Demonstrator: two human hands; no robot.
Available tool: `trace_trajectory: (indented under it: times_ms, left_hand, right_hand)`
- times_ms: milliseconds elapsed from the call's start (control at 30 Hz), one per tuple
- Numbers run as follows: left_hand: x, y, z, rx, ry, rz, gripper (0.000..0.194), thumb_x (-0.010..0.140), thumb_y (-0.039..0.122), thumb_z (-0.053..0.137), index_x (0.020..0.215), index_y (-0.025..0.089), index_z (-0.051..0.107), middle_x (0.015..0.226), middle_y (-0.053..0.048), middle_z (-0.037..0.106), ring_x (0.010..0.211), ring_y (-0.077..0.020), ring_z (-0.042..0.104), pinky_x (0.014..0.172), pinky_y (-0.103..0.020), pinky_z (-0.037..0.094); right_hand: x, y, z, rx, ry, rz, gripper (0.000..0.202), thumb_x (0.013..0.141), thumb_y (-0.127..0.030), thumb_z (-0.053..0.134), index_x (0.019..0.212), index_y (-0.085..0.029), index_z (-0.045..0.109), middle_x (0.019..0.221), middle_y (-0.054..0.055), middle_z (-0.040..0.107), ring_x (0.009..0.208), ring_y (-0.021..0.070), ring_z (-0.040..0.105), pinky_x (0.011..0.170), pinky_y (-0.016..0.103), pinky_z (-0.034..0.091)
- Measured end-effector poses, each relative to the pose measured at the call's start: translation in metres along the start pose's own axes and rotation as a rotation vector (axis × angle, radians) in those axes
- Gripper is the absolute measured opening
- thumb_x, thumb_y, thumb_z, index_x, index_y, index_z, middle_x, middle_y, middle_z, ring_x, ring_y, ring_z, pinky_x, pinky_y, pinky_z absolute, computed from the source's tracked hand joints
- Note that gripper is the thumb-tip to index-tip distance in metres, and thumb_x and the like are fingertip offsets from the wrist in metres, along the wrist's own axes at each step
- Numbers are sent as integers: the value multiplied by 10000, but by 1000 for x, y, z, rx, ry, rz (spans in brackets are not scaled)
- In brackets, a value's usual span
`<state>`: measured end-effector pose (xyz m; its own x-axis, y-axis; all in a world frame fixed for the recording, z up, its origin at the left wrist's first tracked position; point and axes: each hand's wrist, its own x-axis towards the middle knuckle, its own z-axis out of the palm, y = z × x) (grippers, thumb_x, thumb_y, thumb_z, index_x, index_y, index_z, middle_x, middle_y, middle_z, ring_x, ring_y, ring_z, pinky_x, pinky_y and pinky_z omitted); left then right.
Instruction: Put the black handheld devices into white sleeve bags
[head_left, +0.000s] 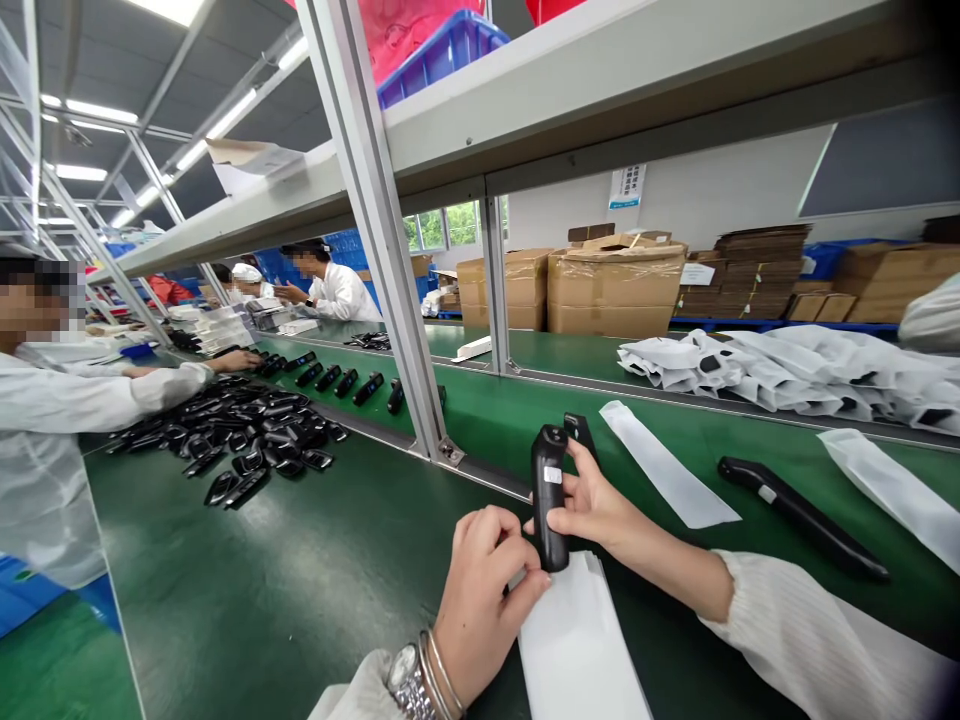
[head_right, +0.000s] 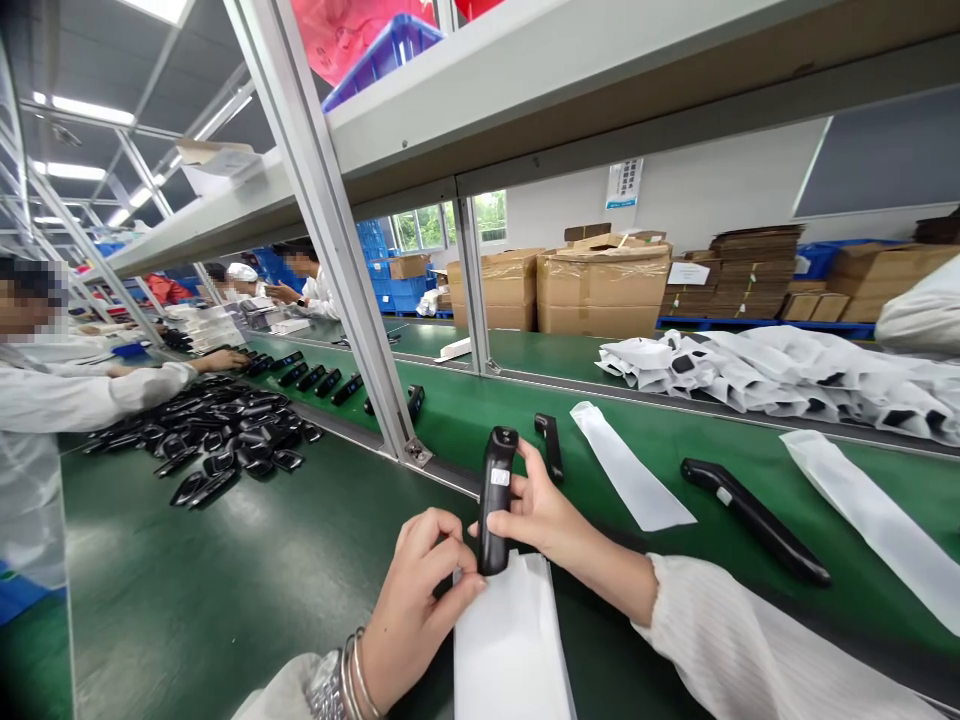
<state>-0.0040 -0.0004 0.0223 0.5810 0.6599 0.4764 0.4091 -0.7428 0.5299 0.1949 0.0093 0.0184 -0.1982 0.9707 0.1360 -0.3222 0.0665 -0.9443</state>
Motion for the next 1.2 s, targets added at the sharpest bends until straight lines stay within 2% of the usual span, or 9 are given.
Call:
trace_trajectory:
  times_ms: [167, 333, 400, 533, 667, 767, 833, 967, 1200]
  left_hand:
    - [-3, 5, 0, -40, 103, -6, 111, 900, 162, 529, 793, 193, 528, 1013, -45, 470, 994, -207, 471, 873, -345, 401]
    - [-2, 3, -2, -97, 261, -90, 137, 931, 189, 462, 805, 201, 512, 968, -41, 457, 930, -199, 474, 820, -332, 406]
    - [0, 0, -3, -141, 277, -142, 135, 930, 200, 473, 799, 202, 506, 962, -34, 463, 924, -193, 481, 820, -323, 404]
    - [4, -9, -1, -203, 281, -234, 174, 955, 249, 458, 791, 205, 497, 932, -18, 481, 912, -179, 501, 826, -308, 398]
    - [6, -17, 1, -142, 177, -298, 215, 968, 304, 430, 797, 210, 520, 915, -13, 509, 847, -177, 511, 782, -310, 387]
    - [5, -18, 2, -64, 55, -305, 186, 945, 285, 444, 802, 211, 537, 916, -11, 527, 850, -183, 517, 811, -327, 378]
    - [3, -18, 3, -20, -21, -325, 113, 906, 257, 480, 827, 214, 547, 931, -9, 533, 877, -188, 519, 841, -338, 372]
    - [0, -16, 2, 53, -138, -359, 121, 808, 255, 584, 919, 221, 555, 975, -11, 535, 927, -207, 507, 876, -357, 356]
    - [-3, -5, 9, 137, -199, -294, 302, 726, 342, 695, 957, 222, 543, 997, -16, 528, 953, -229, 474, 883, -370, 325]
  right_hand:
    - [-10, 1, 12, -255, -95, -69, 401, 860, -509, 620, 1140, -237, 528, 1056, 44, 574, 950, 194, 600, 818, 329, 472]
    - [-22, 9, 24, -230, -358, 139, 409, 771, -552, 697, 838, -156, 616, 746, -7, 570, 689, 139, 547, 658, 268, 437]
    - [-21, 6, 24, -218, -368, 178, 429, 729, -555, 727, 733, -155, 573, 666, -26, 533, 601, 111, 500, 580, 238, 401]
    - [11, -18, 3, -451, -69, -16, 367, 798, -506, 644, 686, -177, 528, 634, -44, 488, 577, 104, 470, 552, 224, 372]
    - [70, -58, -43, -722, 249, -222, 271, 808, -419, 573, 670, -194, 513, 631, -48, 494, 594, 125, 486, 584, 250, 385]
    - [103, -76, -73, -784, 357, -289, 236, 784, -381, 570, 643, -203, 506, 611, -45, 504, 615, 149, 509, 623, 277, 400]
    - [109, -76, -82, -814, 388, -328, 135, 771, -331, 576, 739, -200, 585, 753, -7, 612, 758, 192, 579, 736, 315, 434]
    - [81, -44, -74, -838, 354, -351, 252, 782, -264, 570, 1020, -216, 634, 1151, 57, 643, 1092, 233, 570, 977, 375, 394]
    - [-12, 14, -38, -764, 140, -108, 202, 933, -335, 478, 1029, -251, 635, 1052, 32, 668, 1003, 204, 628, 868, 332, 489]
